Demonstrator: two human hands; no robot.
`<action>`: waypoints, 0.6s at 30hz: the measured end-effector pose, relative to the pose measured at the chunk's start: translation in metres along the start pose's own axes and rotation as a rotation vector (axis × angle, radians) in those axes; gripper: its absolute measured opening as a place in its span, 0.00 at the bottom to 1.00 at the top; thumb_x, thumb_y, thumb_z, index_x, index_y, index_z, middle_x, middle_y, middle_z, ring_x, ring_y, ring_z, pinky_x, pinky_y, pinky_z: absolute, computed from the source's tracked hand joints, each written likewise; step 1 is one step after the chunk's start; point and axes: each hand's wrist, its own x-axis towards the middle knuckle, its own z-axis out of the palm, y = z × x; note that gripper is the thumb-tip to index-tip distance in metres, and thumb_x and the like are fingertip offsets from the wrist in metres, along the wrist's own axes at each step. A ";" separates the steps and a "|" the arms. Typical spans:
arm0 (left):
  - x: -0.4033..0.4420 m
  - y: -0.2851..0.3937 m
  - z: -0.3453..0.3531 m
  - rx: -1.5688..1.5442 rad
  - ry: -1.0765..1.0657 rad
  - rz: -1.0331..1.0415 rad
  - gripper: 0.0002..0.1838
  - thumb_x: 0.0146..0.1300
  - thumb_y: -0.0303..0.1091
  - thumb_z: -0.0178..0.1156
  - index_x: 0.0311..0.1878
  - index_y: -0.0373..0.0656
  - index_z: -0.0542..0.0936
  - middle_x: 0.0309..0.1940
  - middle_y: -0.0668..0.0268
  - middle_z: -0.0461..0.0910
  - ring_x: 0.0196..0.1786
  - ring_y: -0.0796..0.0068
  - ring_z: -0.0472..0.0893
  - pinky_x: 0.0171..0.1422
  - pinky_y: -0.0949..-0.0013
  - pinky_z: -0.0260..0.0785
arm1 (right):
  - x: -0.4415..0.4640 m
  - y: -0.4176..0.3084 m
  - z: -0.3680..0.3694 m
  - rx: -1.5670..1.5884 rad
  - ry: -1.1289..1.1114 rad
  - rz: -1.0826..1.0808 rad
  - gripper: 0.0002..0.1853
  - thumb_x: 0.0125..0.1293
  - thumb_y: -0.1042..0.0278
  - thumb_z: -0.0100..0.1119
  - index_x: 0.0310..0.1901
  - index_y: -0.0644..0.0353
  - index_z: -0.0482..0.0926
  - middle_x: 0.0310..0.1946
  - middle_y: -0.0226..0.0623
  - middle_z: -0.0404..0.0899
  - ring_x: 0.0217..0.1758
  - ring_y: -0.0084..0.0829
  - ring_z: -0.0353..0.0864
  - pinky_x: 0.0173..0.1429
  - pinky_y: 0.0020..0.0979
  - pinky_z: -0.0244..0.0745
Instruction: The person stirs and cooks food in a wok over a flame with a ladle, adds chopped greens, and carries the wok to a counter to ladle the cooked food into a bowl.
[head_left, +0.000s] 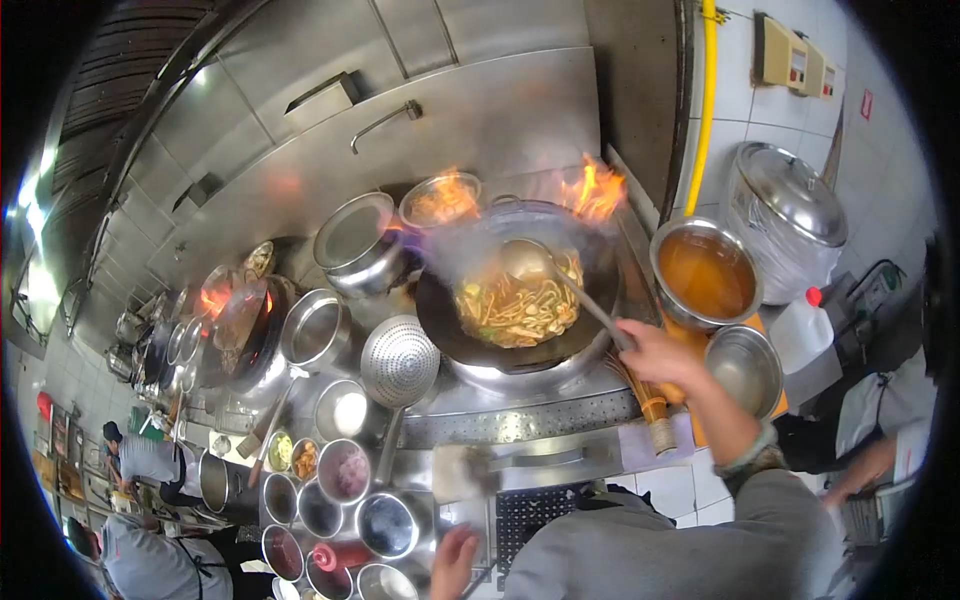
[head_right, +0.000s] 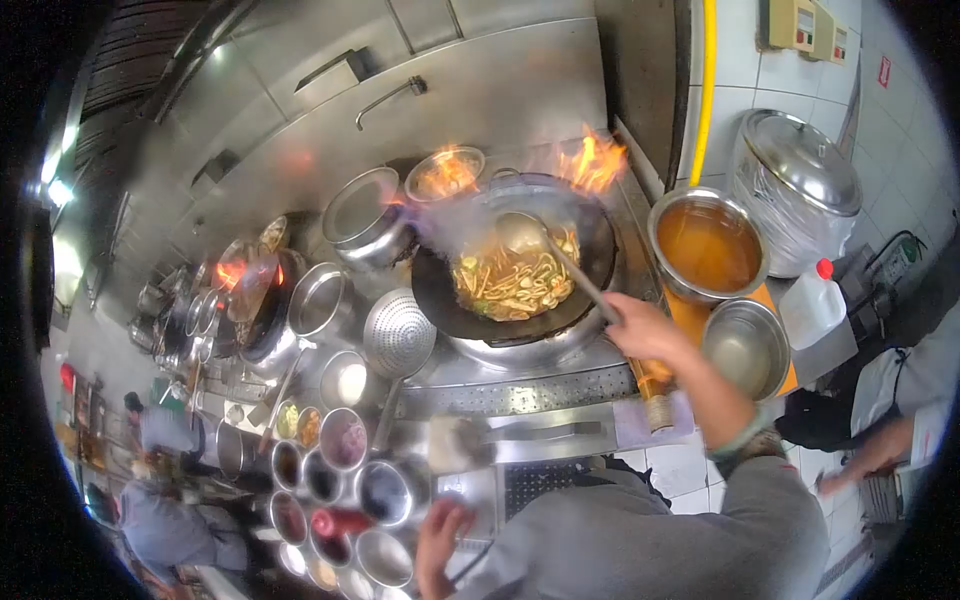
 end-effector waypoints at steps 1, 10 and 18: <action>0.005 -0.006 0.000 -0.022 -0.058 -0.025 0.13 0.70 0.27 0.53 0.54 0.34 0.74 0.37 0.62 0.80 0.38 0.74 0.79 0.42 0.74 0.72 | 0.011 -0.002 0.008 -0.085 0.082 -0.127 0.31 0.63 0.66 0.54 0.68 0.57 0.61 0.43 0.54 0.80 0.44 0.47 0.83 0.47 0.42 0.76; -0.007 -0.002 -0.006 -0.040 -0.022 0.085 0.16 0.70 0.28 0.54 0.57 0.32 0.72 0.42 0.59 0.81 0.41 0.71 0.82 0.46 0.71 0.73 | -0.021 0.003 -0.021 0.118 -0.062 0.083 0.29 0.62 0.68 0.53 0.66 0.60 0.63 0.39 0.51 0.80 0.32 0.42 0.83 0.37 0.40 0.76; -0.001 0.014 -0.002 0.096 -0.107 0.130 0.18 0.70 0.30 0.55 0.59 0.33 0.72 0.42 0.63 0.80 0.42 0.74 0.80 0.49 0.72 0.72 | -0.026 0.010 -0.009 0.100 -0.074 -0.069 0.28 0.62 0.67 0.54 0.66 0.57 0.65 0.34 0.44 0.80 0.27 0.33 0.80 0.32 0.35 0.75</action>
